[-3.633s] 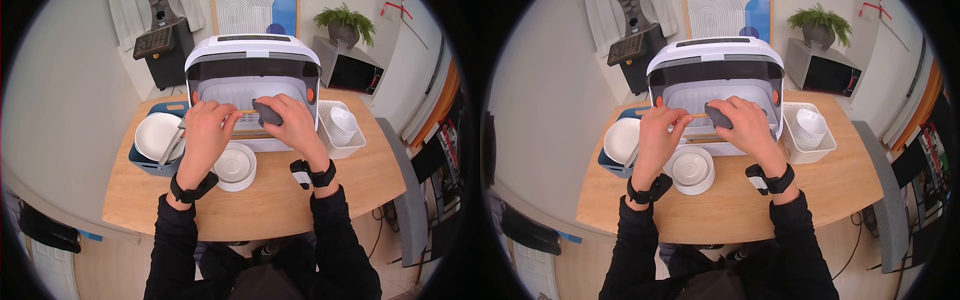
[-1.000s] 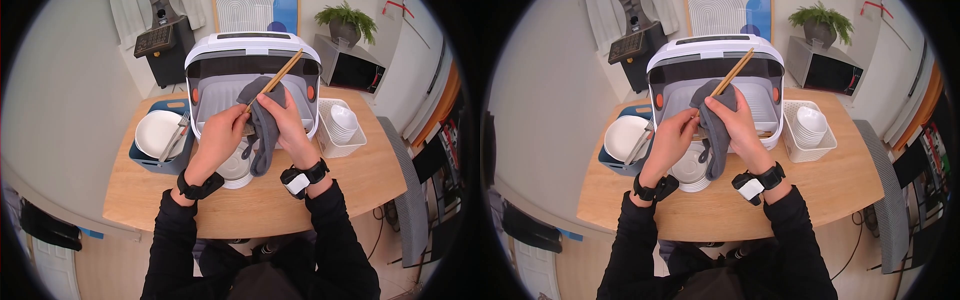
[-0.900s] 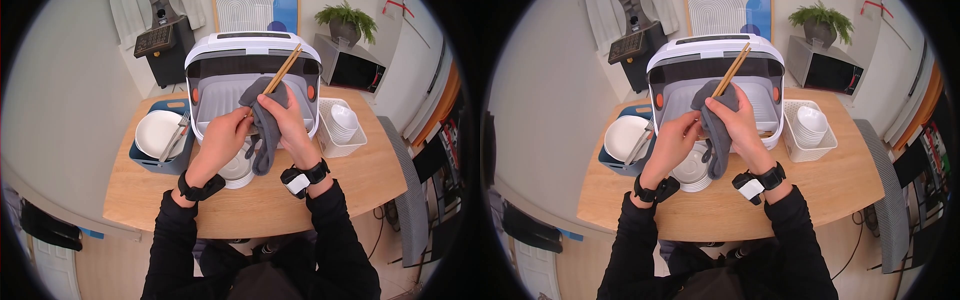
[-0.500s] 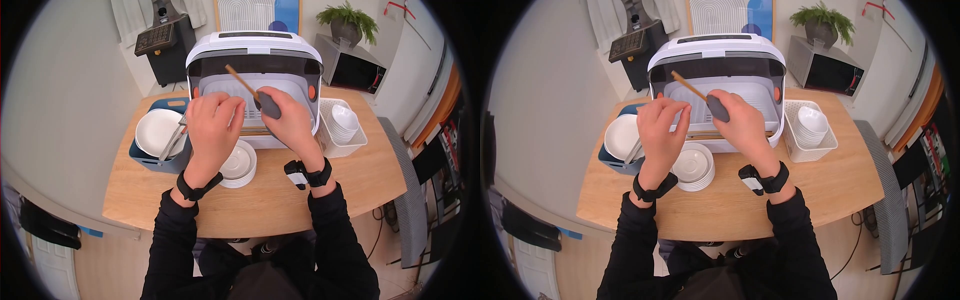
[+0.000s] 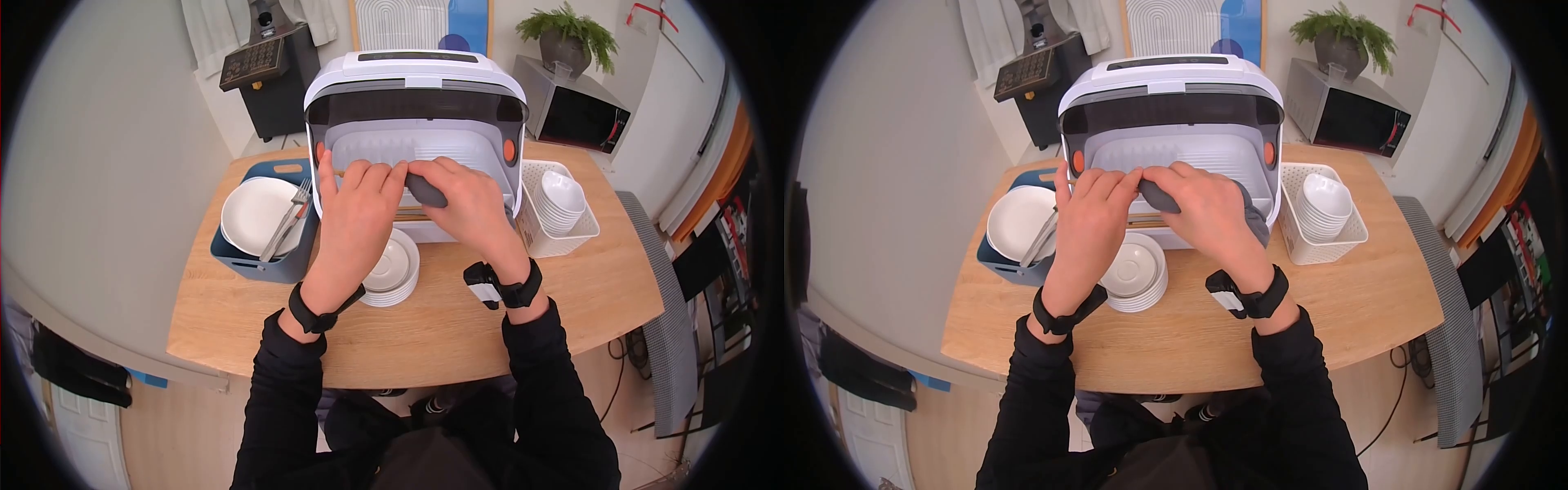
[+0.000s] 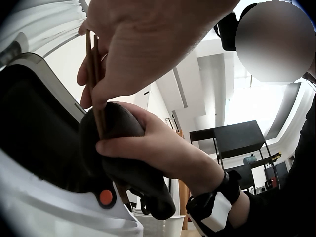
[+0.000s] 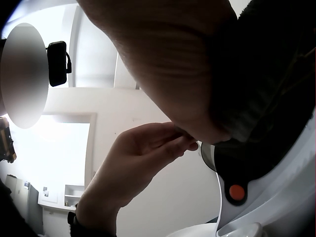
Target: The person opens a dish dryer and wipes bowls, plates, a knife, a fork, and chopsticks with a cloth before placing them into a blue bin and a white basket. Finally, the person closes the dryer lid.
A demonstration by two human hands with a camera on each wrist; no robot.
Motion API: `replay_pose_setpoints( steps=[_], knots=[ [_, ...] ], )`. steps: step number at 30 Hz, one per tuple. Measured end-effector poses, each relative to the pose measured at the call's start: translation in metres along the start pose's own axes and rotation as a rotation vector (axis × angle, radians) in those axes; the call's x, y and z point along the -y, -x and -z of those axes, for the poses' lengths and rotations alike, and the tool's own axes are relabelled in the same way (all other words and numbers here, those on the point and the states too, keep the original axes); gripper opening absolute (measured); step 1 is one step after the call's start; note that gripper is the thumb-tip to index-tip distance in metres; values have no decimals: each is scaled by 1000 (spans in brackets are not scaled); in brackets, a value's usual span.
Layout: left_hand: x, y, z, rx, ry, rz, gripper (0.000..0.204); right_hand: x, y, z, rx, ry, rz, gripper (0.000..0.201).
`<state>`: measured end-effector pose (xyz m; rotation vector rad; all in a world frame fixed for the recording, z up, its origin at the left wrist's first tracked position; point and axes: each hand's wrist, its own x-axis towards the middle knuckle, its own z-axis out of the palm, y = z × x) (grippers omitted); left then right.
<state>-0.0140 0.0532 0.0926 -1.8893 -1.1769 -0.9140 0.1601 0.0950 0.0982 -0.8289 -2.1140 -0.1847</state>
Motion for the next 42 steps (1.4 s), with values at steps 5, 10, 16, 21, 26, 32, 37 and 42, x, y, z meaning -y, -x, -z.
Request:
replay_pose_setpoints(
  steps=[5,10,16,21,26,32,37,42],
  knots=[
    [8,0,-1,-10,126,26,27,0,-3,12,11,-37,6,38],
    [24,-6,16,25,208,88,17,-9,-3,20,9,-75,-10,35],
    [38,-6,26,96,255,184,13,-18,-2,32,53,-89,-63,35],
    [48,-5,32,125,283,243,12,-30,2,38,97,-113,-102,35],
    [57,-4,35,132,314,253,11,-40,3,52,115,-198,-139,34],
    [53,-5,31,103,372,218,10,-41,5,59,123,-238,-167,33],
    [50,-10,32,70,364,140,12,-37,4,60,138,-268,-162,34],
    [57,-10,33,-35,305,59,13,-45,4,58,191,-235,-105,35]
  ],
)
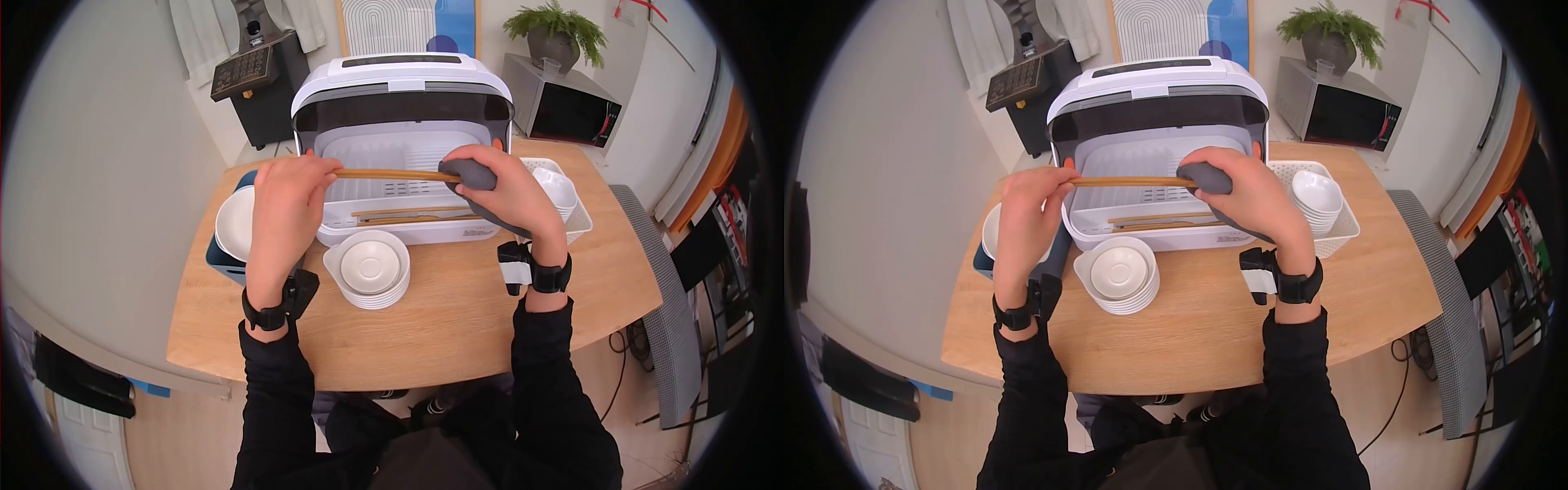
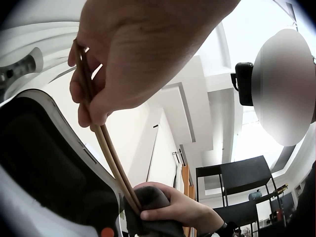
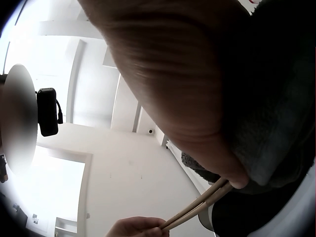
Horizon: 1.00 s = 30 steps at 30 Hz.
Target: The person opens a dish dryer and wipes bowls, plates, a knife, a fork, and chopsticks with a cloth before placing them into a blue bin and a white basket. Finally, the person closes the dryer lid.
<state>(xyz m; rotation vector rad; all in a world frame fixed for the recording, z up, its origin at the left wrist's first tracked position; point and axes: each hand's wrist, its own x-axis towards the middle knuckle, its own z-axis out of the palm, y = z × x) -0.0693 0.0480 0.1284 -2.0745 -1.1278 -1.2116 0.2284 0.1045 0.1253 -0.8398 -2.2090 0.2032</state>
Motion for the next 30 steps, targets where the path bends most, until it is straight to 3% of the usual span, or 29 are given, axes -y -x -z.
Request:
replay_pose_setpoints(
  steps=[3,4,7,11,18,23,30],
  knots=[
    [11,5,7,-2,-59,45,14,-9,4,10,-18,-23,-159,36],
    [13,6,11,-8,-102,59,14,-9,5,13,-30,-45,-171,36],
    [22,4,32,114,145,340,15,-2,6,19,-51,-113,-177,37],
    [41,22,65,127,176,410,15,3,4,17,-59,-156,-150,37],
    [81,57,106,300,-133,608,17,3,4,13,-45,-156,-146,37],
    [95,82,126,274,-175,655,17,-5,4,6,-41,-114,-117,38],
    [116,89,105,296,-399,717,17,-3,4,6,-20,-91,-102,38]
  ],
)
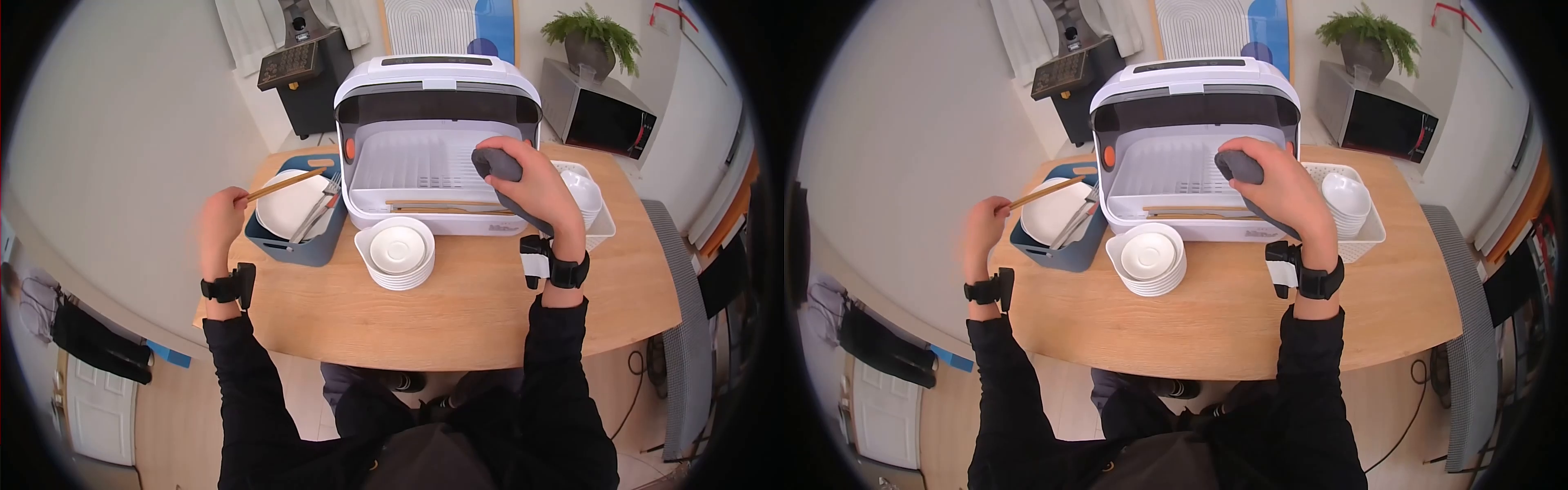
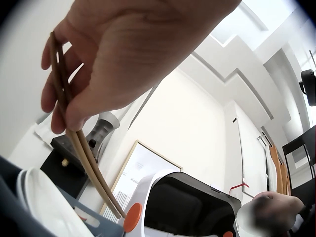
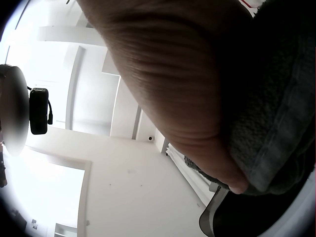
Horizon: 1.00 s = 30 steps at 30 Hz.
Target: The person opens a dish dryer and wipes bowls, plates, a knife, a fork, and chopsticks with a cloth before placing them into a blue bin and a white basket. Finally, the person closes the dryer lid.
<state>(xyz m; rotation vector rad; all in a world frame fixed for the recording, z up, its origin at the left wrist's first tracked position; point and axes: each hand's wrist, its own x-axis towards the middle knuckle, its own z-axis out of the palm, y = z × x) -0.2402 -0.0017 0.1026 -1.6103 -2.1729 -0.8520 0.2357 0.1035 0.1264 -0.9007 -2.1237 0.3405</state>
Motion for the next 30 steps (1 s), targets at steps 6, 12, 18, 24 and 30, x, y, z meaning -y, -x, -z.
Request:
replay_pose_setpoints(
  steps=[6,12,18,24,30],
  knots=[
    [-10,-14,-38,39,-40,58,16,4,1,2,15,6,3,39],
    [-21,-16,-57,96,-89,41,18,2,2,0,3,19,-13,40],
    [-17,-19,-79,100,-124,24,17,-4,1,-1,-8,33,30,41],
    [-23,-12,-75,203,-183,-7,17,-1,0,-2,14,32,-10,41],
    [-27,-5,-78,202,-195,-59,13,1,0,0,32,12,-27,41]
  ],
)
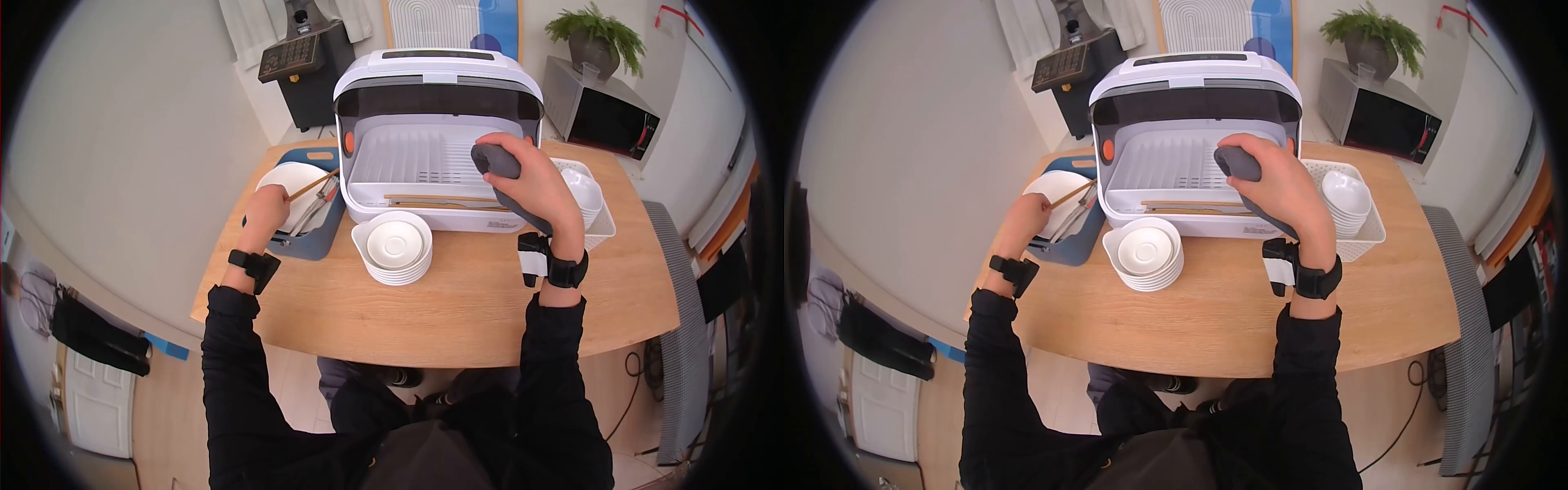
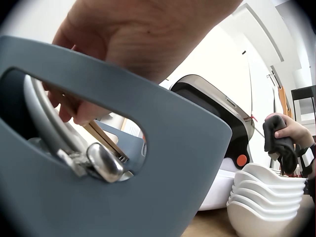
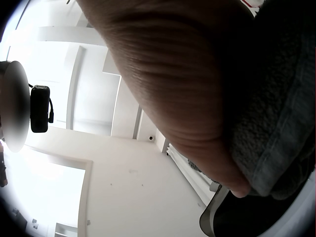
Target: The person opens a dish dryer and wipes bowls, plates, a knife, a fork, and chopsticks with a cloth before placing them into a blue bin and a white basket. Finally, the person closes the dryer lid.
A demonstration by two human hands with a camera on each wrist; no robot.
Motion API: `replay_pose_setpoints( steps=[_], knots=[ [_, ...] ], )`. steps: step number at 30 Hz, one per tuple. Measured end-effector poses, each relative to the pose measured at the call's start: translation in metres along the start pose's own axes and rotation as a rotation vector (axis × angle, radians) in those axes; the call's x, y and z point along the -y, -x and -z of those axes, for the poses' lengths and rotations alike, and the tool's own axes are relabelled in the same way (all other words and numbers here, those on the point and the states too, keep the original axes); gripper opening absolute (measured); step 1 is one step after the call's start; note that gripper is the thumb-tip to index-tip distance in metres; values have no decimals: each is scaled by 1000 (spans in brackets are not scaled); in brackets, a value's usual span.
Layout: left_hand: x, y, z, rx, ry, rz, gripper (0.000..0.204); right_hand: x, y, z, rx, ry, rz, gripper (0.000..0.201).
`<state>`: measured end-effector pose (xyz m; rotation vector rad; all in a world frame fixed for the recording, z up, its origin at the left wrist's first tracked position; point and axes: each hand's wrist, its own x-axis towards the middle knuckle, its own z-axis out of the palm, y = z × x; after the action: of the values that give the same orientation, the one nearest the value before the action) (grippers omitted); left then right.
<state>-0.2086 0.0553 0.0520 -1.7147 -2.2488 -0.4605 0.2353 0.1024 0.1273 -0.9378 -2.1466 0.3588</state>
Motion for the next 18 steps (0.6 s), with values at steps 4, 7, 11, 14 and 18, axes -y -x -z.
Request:
replay_pose_setpoints(
  steps=[4,7,11,14,18],
  knots=[
    [5,-1,-1,45,-9,-31,13,-2,0,-1,-11,18,28,42],
    [3,2,1,98,12,-61,15,-1,0,-1,-12,14,25,42],
    [-4,7,1,132,0,-95,20,2,0,0,-2,15,1,42],
    [-10,8,3,157,-14,-78,23,0,1,0,-4,6,7,42],
    [-13,10,6,55,40,-98,23,-2,1,1,1,-16,5,42]
  ],
)
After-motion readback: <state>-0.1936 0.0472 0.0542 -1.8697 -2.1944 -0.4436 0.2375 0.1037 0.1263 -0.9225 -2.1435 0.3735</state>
